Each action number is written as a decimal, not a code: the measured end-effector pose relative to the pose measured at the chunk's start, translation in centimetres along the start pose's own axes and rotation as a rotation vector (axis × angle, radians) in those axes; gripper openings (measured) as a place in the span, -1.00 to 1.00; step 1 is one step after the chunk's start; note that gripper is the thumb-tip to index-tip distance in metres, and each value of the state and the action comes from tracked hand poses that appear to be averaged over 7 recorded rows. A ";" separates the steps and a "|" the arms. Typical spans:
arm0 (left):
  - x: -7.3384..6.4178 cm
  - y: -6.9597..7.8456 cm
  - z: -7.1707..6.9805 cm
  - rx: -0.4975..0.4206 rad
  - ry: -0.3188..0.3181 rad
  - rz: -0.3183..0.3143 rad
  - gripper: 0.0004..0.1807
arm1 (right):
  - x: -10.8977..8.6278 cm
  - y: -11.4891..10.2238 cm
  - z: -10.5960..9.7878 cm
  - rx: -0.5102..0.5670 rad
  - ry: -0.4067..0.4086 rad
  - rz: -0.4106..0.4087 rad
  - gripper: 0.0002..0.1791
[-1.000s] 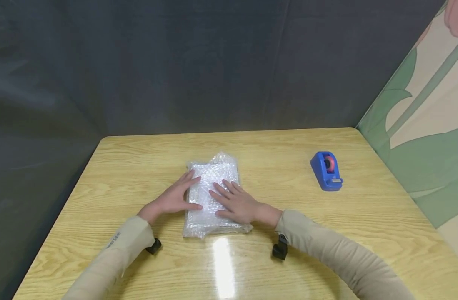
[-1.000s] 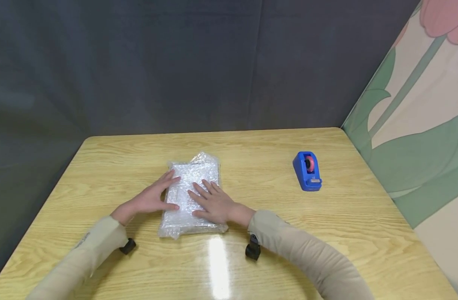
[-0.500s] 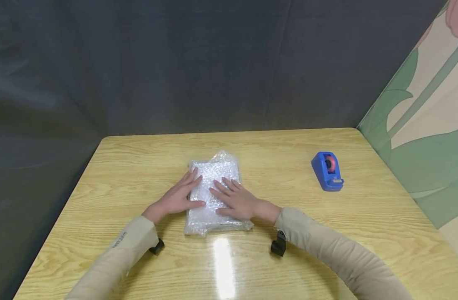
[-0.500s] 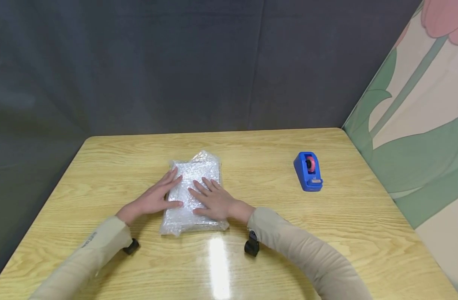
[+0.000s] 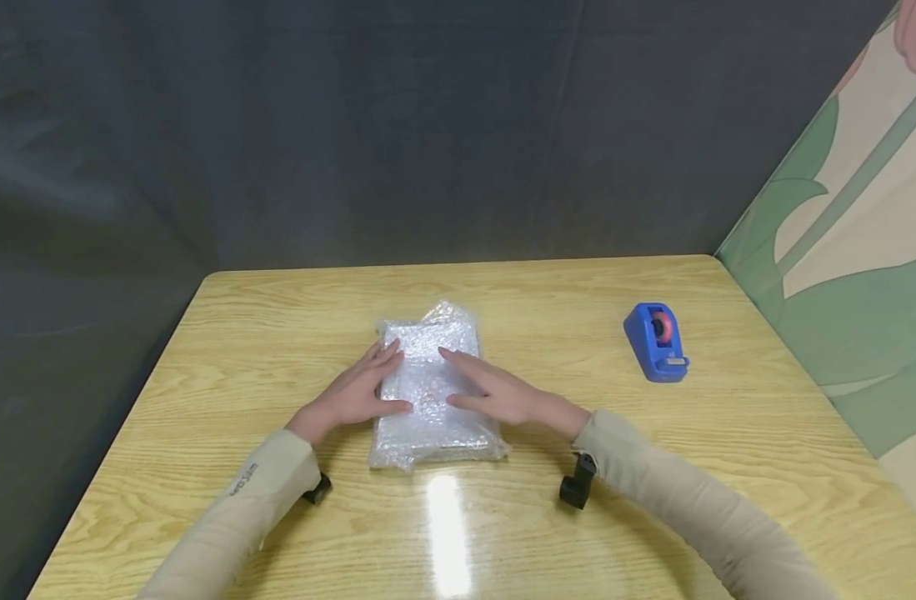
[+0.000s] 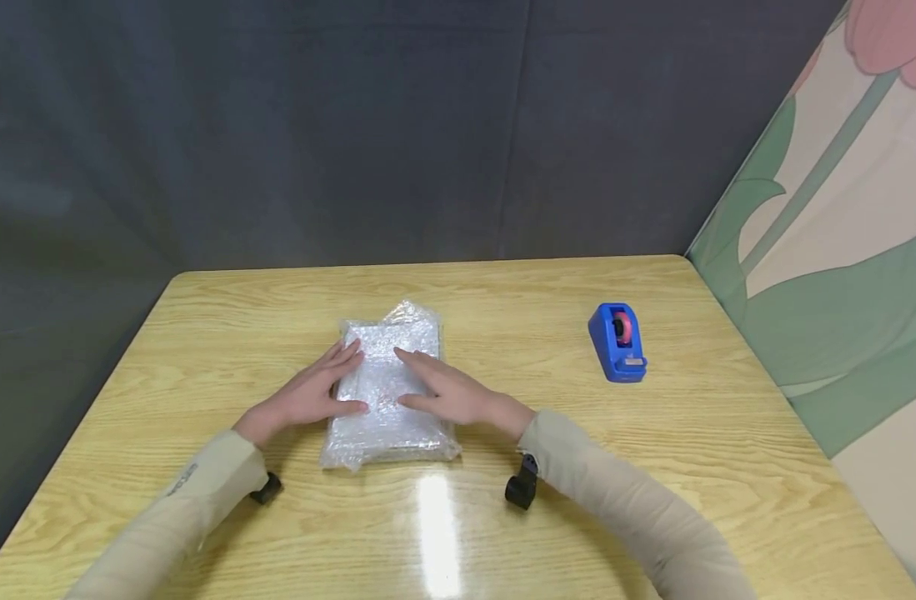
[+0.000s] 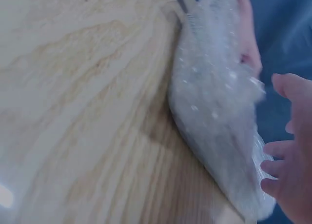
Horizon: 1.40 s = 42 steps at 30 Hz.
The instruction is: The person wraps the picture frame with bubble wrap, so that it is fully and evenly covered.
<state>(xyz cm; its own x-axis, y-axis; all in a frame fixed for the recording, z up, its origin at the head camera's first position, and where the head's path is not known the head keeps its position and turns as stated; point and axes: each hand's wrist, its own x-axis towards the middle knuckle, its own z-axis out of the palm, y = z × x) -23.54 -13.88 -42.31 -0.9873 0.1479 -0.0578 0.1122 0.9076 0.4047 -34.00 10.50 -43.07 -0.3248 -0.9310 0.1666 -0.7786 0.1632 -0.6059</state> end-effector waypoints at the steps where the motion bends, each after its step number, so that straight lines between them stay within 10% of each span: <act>1: 0.0 0.0 0.0 -0.002 0.001 -0.001 0.00 | -0.4 0.2 -0.4 0.043 0.046 0.008 -0.25; 9: 0.0 0.0 0.0 -0.025 0.012 -0.003 0.02 | -5.6 3.9 -5.2 0.228 0.326 0.239 -0.61; 23: 0.1 0.1 0.1 -0.041 0.008 -0.013 0.02 | -17.5 10.6 -13.0 0.091 0.548 0.670 -0.55; 42: 0.0 0.0 0.2 -0.058 0.014 -0.017 0.00 | -19.4 12.7 -13.1 0.150 0.379 0.735 -0.48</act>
<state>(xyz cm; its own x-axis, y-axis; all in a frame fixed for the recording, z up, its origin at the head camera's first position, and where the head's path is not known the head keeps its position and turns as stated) -23.56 -13.82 -42.48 -0.9905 0.1269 -0.0522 0.0894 0.8855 0.4561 -44.60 34.92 -43.74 -0.9007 -0.4275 -0.0775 -0.2270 0.6153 -0.7549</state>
